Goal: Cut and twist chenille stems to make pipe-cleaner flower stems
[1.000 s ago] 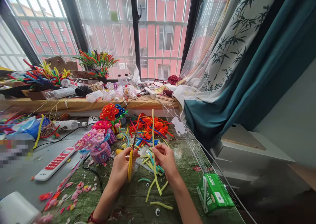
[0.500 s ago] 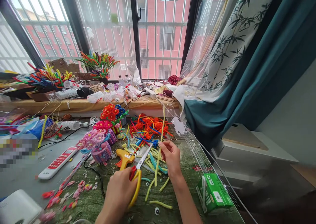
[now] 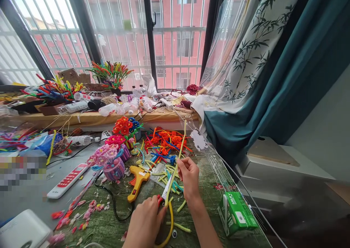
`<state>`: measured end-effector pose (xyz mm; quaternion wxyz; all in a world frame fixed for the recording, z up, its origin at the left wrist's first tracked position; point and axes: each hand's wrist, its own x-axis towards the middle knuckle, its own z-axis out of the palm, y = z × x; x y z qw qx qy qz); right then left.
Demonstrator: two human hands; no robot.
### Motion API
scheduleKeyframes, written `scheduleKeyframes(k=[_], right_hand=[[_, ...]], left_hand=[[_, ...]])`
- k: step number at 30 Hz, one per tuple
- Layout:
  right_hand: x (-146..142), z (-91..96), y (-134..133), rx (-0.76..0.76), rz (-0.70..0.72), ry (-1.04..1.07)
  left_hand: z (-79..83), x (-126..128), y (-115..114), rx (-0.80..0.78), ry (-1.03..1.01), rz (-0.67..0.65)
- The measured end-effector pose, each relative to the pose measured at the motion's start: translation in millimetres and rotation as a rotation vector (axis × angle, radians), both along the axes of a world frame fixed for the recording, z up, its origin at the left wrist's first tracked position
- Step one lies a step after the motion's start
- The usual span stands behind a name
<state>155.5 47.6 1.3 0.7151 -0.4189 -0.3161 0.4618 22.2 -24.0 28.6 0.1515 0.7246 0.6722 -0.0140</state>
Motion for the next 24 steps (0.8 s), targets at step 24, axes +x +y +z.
scheduleKeyframes(k=[24], right_hand=[[-24, -4.3, -9, -0.031, 0.206, -0.136]], left_hand=[[2.7, -32, 54, 0.108, 0.011, 0.1]])
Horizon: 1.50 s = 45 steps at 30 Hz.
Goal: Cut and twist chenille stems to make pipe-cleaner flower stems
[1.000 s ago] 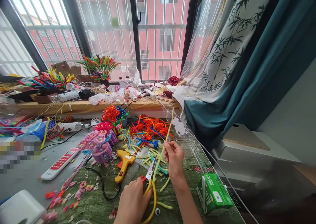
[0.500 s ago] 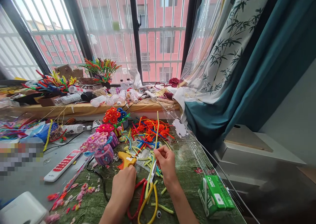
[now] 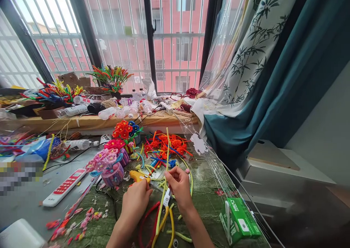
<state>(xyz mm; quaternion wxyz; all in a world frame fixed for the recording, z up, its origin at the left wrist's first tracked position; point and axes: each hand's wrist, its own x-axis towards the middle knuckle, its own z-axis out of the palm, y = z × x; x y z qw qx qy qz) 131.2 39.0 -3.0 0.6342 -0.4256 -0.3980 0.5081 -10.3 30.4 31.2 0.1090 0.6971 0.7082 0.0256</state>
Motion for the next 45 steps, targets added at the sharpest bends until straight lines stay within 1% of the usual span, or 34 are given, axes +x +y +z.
scheduleKeyframes(k=[3, 6, 7, 9, 10, 11, 13, 15, 18, 19, 21, 24, 27, 30, 32, 34, 39, 45], right_hand=[[1, 0.7, 0, -0.002, 0.006, 0.012], [1, 2.7, 0, 0.001, 0.008, 0.028], [0, 3.3, 0, 0.0, 0.012, 0.033], [0, 4.0, 0, -0.007, 0.03, 0.043], [0, 4.1, -1, -0.013, 0.042, 0.048], [0, 4.0, -1, -0.018, 0.055, 0.051], [0, 3.3, -1, -0.026, 0.09, 0.046], [0, 1.9, -1, -0.025, 0.12, 0.037], [0, -0.6, 0, -0.03, 0.146, 0.041], [-1, -1.2, 0, -0.034, 0.149, 0.041], [-1, -1.5, 0, -0.035, 0.158, 0.035], [-2, -0.4, -1, -0.02, 0.183, 0.026], [-3, 0.3, -3, -0.021, 0.234, -0.006], [-4, 0.0, -5, -0.026, 0.285, -0.03], [-6, -0.2, -6, -0.035, 0.306, -0.029], [-7, -0.1, -7, -0.042, 0.318, -0.025], [-8, 0.6, -9, -0.044, 0.337, -0.031], [-10, 2.2, -10, -0.025, 0.377, -0.035]], left_hand=[[1.9, -6, 5, 0.08, -0.116, 0.041], [5.8, -9, 11, 0.212, -0.323, 0.038], [7.5, -10, 13, 0.268, -0.43, 0.026], [11.8, -10, 17, 0.338, -0.739, -0.013], [14.3, -10, 19, 0.32, -0.928, -0.038], [17.0, -9, 22, 0.27, -1.115, -0.068], [22.5, -6, 26, 0.125, -1.406, -0.128], [27.0, -1, 32, 0.018, -1.569, -0.156], [28.4, 7, 39, -0.048, -1.7, -0.144], [27.2, 10, 40, -0.051, -1.717, -0.137], [23.1, 13, 42, -0.024, -1.687, -0.125], [15.7, 15, 41, 0.049, -1.543, -0.098], [11.0, 13, 41, 0.194, -1.425, -0.107], [9.8, 9, 42, 0.373, -1.323, -0.182], [9.4, 8, 41, 0.437, -1.262, -0.211], [8.9, 7, 41, 0.442, -1.248, -0.21], [9.9, 7, 38, 0.359, -1.314, -0.218], [10.8, 7, 37, 0.295, -1.39, -0.116]])
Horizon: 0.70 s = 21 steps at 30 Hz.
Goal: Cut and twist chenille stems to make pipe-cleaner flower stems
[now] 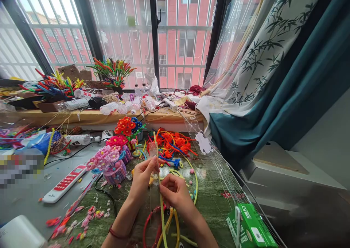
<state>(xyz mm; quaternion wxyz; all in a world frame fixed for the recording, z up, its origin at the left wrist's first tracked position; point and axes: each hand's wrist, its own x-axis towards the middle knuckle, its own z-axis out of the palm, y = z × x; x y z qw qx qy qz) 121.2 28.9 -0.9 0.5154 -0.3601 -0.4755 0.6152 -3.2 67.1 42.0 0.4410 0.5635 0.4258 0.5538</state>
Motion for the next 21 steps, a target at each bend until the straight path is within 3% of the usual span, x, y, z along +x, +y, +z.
scheduleKeyframes(k=[7, 14, 21], right_hand=[[-1, -3.4, -1, 0.011, 0.048, -0.01], [0, -7.1, 0, 0.011, 0.202, -0.007], [-4, -13.8, -4, -0.006, 0.221, 0.012]], left_hand=[[1.5, -1, -2, 0.003, -0.078, 0.044], [3.3, -2, -2, 0.038, -0.137, 0.091], [3.2, -3, -3, 0.038, -0.269, 0.116]])
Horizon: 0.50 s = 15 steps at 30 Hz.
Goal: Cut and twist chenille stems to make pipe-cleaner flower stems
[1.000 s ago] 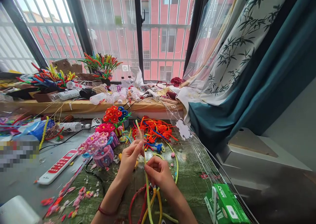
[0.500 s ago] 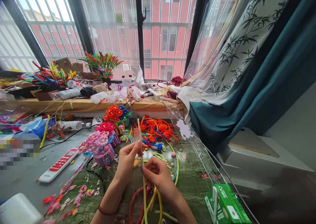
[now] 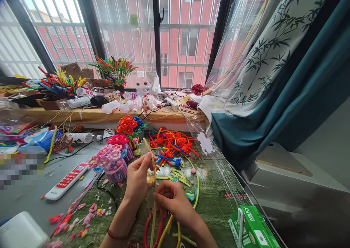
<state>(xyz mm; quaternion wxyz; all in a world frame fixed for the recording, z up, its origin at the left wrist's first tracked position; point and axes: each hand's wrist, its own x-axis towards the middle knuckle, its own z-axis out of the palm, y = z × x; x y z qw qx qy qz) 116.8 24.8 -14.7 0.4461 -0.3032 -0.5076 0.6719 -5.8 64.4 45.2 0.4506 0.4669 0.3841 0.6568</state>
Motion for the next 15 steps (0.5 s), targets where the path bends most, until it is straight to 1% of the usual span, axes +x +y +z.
scheduleKeyframes(k=[3, 6, 11, 15], right_hand=[[-2, -0.6, 0, -0.006, -0.003, -0.001], [-2, 2.8, 0, 0.005, 0.01, -0.022], [1, 10.8, -2, 0.066, 0.01, -0.094], [3, 13.3, -3, 0.109, -0.038, -0.045]], left_hand=[[1.6, 0, -1, 0.007, -0.017, 0.009], [3.1, -2, -2, 0.011, -0.015, -0.018], [2.6, -5, -3, -0.004, 0.023, -0.119], [1.9, -3, -4, -0.063, 0.03, -0.235]])
